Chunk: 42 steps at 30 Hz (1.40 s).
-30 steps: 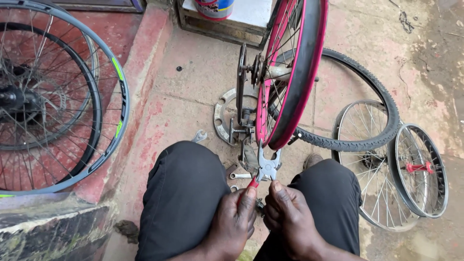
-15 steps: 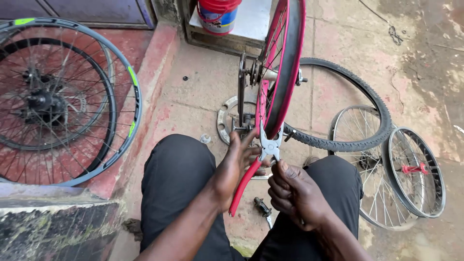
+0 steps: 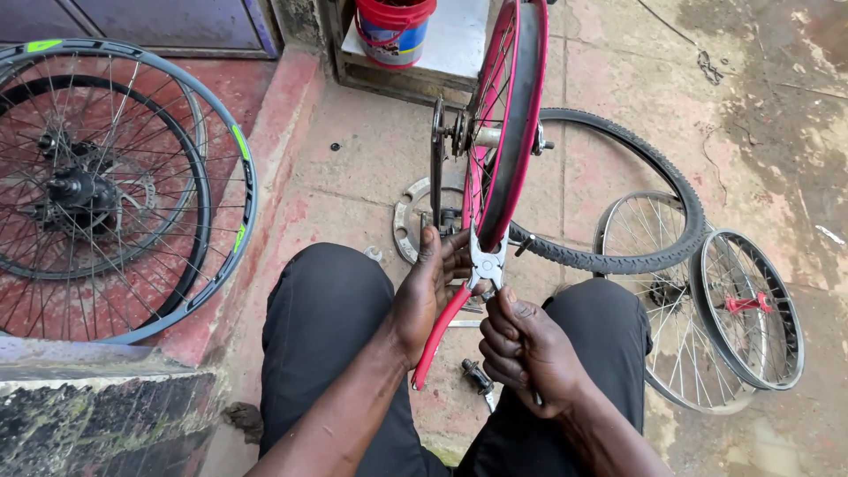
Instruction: Adjusting hub components on a bicycle wheel using pliers
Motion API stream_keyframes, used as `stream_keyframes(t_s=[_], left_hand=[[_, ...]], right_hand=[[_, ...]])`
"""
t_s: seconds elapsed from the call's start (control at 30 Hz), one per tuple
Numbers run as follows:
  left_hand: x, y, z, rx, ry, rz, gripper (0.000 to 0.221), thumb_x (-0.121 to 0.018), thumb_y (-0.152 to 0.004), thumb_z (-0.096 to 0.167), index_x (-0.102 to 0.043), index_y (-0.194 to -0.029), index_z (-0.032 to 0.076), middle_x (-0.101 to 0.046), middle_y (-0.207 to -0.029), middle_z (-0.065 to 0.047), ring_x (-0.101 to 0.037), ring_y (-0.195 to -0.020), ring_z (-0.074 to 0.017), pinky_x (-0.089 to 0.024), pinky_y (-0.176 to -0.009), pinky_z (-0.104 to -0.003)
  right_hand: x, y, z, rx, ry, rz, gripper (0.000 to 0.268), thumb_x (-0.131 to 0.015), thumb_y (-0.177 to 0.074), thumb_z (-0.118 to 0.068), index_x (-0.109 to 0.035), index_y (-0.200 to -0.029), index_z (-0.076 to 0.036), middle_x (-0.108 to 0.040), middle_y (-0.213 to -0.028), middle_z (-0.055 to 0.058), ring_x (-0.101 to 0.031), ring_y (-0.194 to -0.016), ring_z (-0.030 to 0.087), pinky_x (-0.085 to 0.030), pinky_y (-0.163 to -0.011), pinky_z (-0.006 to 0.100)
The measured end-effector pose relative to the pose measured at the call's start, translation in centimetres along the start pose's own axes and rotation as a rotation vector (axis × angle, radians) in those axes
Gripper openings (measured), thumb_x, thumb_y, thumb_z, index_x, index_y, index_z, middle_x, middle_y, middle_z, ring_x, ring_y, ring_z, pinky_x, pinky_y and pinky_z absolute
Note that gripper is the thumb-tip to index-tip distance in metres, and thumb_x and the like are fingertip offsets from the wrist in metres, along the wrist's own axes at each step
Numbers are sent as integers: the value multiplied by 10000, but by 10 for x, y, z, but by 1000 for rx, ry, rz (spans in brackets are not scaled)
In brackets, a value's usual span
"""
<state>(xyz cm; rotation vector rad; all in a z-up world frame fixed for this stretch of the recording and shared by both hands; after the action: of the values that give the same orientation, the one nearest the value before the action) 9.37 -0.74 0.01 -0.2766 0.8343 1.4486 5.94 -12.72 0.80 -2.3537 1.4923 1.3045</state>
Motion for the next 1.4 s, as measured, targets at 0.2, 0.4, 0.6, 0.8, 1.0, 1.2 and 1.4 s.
stream_keyframes(t_s=[0.2, 0.4, 0.6, 0.8, 1.0, 1.2, 1.4], left_hand=[[4, 31, -6, 68, -315, 46, 516, -365, -974, 420, -516, -1313, 62, -603, -841, -107, -535, -583, -153, -420, -497, -286], [15, 30, -25, -83, -778, 33, 393, -486, -1008, 408, -526, -717, 147, -394, -641, 58, -374, -645, -92, -384, -604, -329], [14, 25, -31, -200, -811, 16, 410, -461, -1027, 390, -447, -698, 145, -331, -596, 53, -303, -596, -98, -321, -541, -347], [14, 25, -30, -257, -828, 39, 435, -468, -1034, 346, -384, -661, 139, -324, -593, 49, -304, -597, -98, -308, -534, -356], [16, 24, -36, -167, -799, 41, 413, -475, -1027, 382, -402, -687, 159, -304, -629, 60, -267, -632, -100, -282, -545, -351], [14, 17, -33, 138, -13, 100, 734, -292, -924, 561, -449, -1494, 127, -675, -975, -116, -621, -690, -177, -494, -551, -301], [2, -14, -18, -37, 60, 0, 694, -286, -952, 597, -586, -1290, 70, -632, -941, -88, -569, -777, -160, -512, -712, -321]], right_hand=[[6, -1, 7, 44, 53, 116, 495, -475, -1032, -338, -302, -623, -119, -209, -495, -1, -132, -354, 91, -93, -308, 238], [30, -5, 21, 14, 82, 252, 496, -503, -1018, -332, -297, -616, -127, -187, -511, 7, -122, -377, 103, -77, -309, 247], [44, -7, 26, 85, 97, 242, 476, -540, -998, -301, -277, -632, -149, -150, -534, -24, -110, -427, 87, -58, -361, 266], [51, -10, 32, 115, 87, 226, 453, -523, -1010, -274, -293, -643, -140, -181, -530, -23, -147, -419, 91, -104, -355, 276], [45, -8, 25, 81, 104, 196, 478, -527, -1006, -302, -275, -632, -146, -170, -522, -17, -123, -414, 86, -82, -358, 265], [21, -1, 8, -24, 13, 80, 482, -523, -1009, -326, -297, -638, -116, -204, -500, -1, -135, -373, 79, -78, -298, 230], [11, -1, -5, -6, 53, -25, 461, -496, -1013, -336, -323, -644, -120, -257, -508, 2, -162, -361, 78, -110, -308, 226]])
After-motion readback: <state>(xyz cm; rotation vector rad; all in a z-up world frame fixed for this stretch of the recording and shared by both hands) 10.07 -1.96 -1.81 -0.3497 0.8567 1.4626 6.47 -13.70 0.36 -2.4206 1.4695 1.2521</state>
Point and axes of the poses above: each hand's wrist, its own y-axis away from the middle knuckle, its own x-axis out of the back of the hand, z = x × y, the point moved 5 cm from there along -y, towards the middle knuckle
